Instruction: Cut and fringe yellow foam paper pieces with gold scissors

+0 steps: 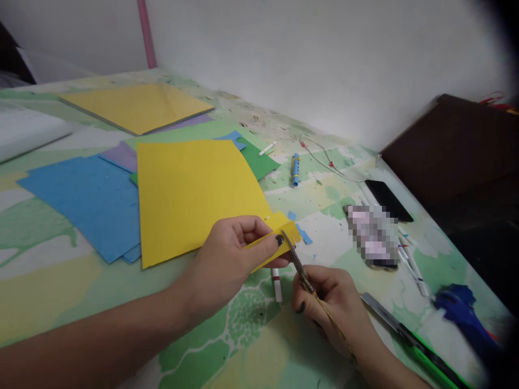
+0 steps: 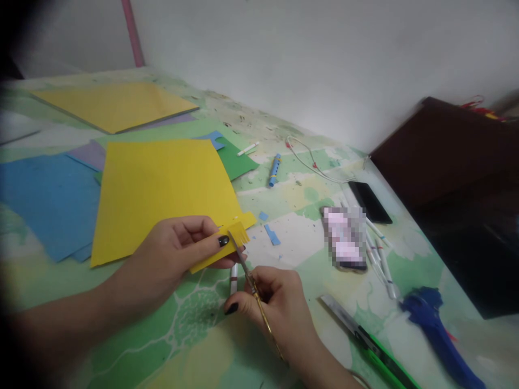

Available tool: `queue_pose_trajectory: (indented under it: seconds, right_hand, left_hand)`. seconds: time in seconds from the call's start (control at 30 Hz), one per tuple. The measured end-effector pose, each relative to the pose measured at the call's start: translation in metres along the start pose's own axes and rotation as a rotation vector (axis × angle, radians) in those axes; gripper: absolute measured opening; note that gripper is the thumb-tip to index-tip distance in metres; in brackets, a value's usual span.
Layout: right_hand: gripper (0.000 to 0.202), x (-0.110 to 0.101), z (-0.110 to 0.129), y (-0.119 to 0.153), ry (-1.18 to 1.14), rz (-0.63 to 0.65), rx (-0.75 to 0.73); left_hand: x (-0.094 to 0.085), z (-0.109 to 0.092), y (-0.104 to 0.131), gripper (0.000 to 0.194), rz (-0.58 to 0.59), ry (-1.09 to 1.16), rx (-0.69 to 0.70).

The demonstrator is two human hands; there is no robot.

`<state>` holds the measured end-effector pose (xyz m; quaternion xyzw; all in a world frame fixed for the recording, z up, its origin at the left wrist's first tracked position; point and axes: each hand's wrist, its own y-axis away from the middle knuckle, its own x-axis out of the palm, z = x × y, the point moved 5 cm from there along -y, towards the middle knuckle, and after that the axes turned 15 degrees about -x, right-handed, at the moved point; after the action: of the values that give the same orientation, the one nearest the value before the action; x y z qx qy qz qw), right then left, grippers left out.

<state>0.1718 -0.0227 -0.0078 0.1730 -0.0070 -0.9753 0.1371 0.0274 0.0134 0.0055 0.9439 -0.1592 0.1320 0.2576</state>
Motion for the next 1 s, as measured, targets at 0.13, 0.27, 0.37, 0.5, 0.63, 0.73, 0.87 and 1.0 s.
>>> queue_pose_trajectory:
  seconds: [0.13,0.27,0.37,0.5,0.63,0.73,0.87,1.0]
  right_hand:
    - [0.044,0.0001,-0.0017,-0.0001,0.0,0.003,-0.003]
    - [0.046,0.0007,-0.0006,-0.0006,-0.013,0.012,-0.05]
    - [0.049,0.0026,0.0033,-0.0005,-0.062,0.044,-0.099]
    - [0.054,0.0049,0.0059,0.001,-0.153,0.073,-0.067]
    - [0.058,0.0053,0.0065,0.0015,-0.19,0.072,-0.055]
    - [0.058,0.0059,0.0054,0.0019,-0.215,0.084,-0.062]
    - [0.056,0.0055,0.0049,0.0025,-0.232,0.083,-0.077]
    - [0.055,0.0059,0.0054,0.002,-0.244,0.076,-0.074]
  left_hand:
    - [0.0,0.0007,-0.0012,0.019,0.003,0.006,0.002]
    - [-0.0001,0.0006,-0.0019,0.017,-0.002,0.021,-0.004]
    - [0.0001,0.0004,-0.0023,0.017,0.001,0.037,-0.006]
    - [0.0,-0.0007,-0.0025,0.017,-0.007,0.034,-0.006]
    - [0.0007,-0.0014,-0.0017,0.015,0.002,0.043,-0.017]
    - [0.0014,-0.0014,-0.0003,0.015,0.015,0.041,-0.013]
    - [0.0016,-0.0008,0.0007,0.015,0.017,0.027,-0.011]
    - [0.0012,-0.0021,-0.0006,0.015,0.006,0.025,0.001]
